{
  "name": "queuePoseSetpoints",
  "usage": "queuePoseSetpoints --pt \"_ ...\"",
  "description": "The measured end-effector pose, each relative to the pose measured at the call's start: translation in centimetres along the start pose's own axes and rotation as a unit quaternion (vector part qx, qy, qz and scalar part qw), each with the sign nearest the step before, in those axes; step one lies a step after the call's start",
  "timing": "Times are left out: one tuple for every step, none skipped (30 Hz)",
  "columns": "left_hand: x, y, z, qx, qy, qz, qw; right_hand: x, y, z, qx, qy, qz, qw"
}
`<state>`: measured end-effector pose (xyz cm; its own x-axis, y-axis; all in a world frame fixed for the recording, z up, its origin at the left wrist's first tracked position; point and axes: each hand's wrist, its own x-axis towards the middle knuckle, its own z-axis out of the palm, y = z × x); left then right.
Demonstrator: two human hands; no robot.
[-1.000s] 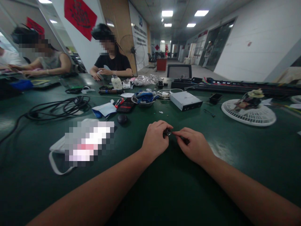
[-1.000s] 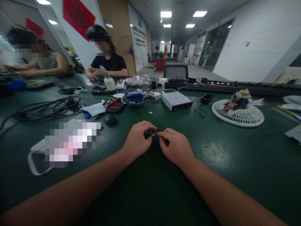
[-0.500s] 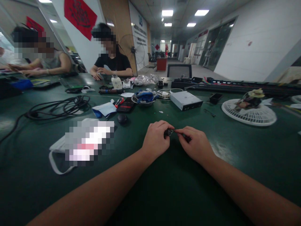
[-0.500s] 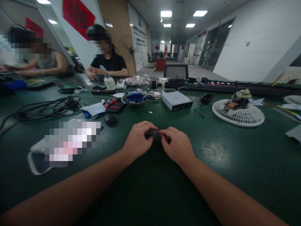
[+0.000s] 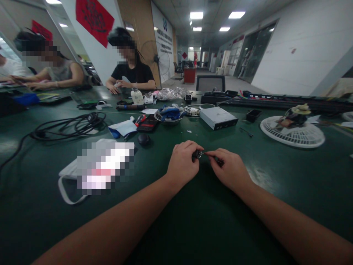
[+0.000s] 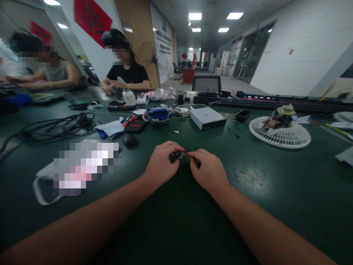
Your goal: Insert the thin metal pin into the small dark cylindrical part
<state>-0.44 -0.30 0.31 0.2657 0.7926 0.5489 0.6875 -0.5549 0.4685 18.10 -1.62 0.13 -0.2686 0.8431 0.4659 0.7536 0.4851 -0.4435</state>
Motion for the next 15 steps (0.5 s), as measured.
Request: queuePoseSetpoints --pt "0.01 0.02 -0.03 0.001 0.005 -0.003 1.000 0.04 -0.01 -0.01 -0.003 -0.002 0.005 1.000" --pt "0.01 0.02 -0.05 0.001 0.010 -0.007 1.000 0.08 -0.03 -0.04 -0.001 -0.008 0.005 1.000" --pt "0.02 0.00 -0.05 0.001 0.014 -0.010 1.000 0.11 -0.05 -0.09 0.005 -0.015 0.002 1.000" --pt "0.03 -0.04 -0.05 0.000 0.016 -0.012 1.000 0.13 -0.09 -0.15 0.016 -0.022 -0.005 1.000" --pt "0.04 -0.09 -0.04 -0.002 0.016 -0.013 1.000 0.13 -0.12 -0.22 0.028 -0.028 -0.016 0.999" --pt "0.04 -0.13 -0.03 -0.004 0.016 -0.013 1.000 0.12 -0.14 -0.27 0.040 -0.032 -0.025 0.998" --pt "0.04 -0.16 -0.03 -0.006 0.015 -0.012 1.000 0.10 -0.16 -0.32 0.047 -0.034 -0.033 0.998" --pt "0.03 -0.16 -0.03 -0.008 0.013 -0.010 1.000 0.08 -0.17 -0.34 0.051 -0.033 -0.036 0.998" --pt "0.03 -0.14 -0.04 -0.009 0.013 -0.008 1.000 0.06 -0.16 -0.34 0.050 -0.028 -0.035 0.998" --pt "0.02 -0.11 -0.05 -0.009 0.013 -0.006 1.000 0.04 -0.16 -0.32 0.046 -0.022 -0.031 0.998" --pt "0.01 -0.07 -0.06 -0.008 0.013 -0.005 1.000 0.03 -0.14 -0.29 0.043 -0.018 -0.028 0.999" --pt "0.00 -0.04 -0.06 -0.006 0.014 -0.004 1.000 0.02 -0.13 -0.26 0.041 -0.015 -0.026 0.999" --pt "0.00 -0.02 -0.06 -0.004 0.013 -0.005 1.000 0.02 -0.13 -0.23 0.042 -0.015 -0.027 0.999" --pt "-0.01 -0.01 -0.04 -0.002 0.013 -0.006 1.000 0.02 -0.12 -0.20 0.045 -0.017 -0.030 0.998" --pt "-0.01 -0.02 -0.02 0.000 0.014 -0.007 1.000 0.02 -0.12 -0.19 0.049 -0.021 -0.035 0.998"
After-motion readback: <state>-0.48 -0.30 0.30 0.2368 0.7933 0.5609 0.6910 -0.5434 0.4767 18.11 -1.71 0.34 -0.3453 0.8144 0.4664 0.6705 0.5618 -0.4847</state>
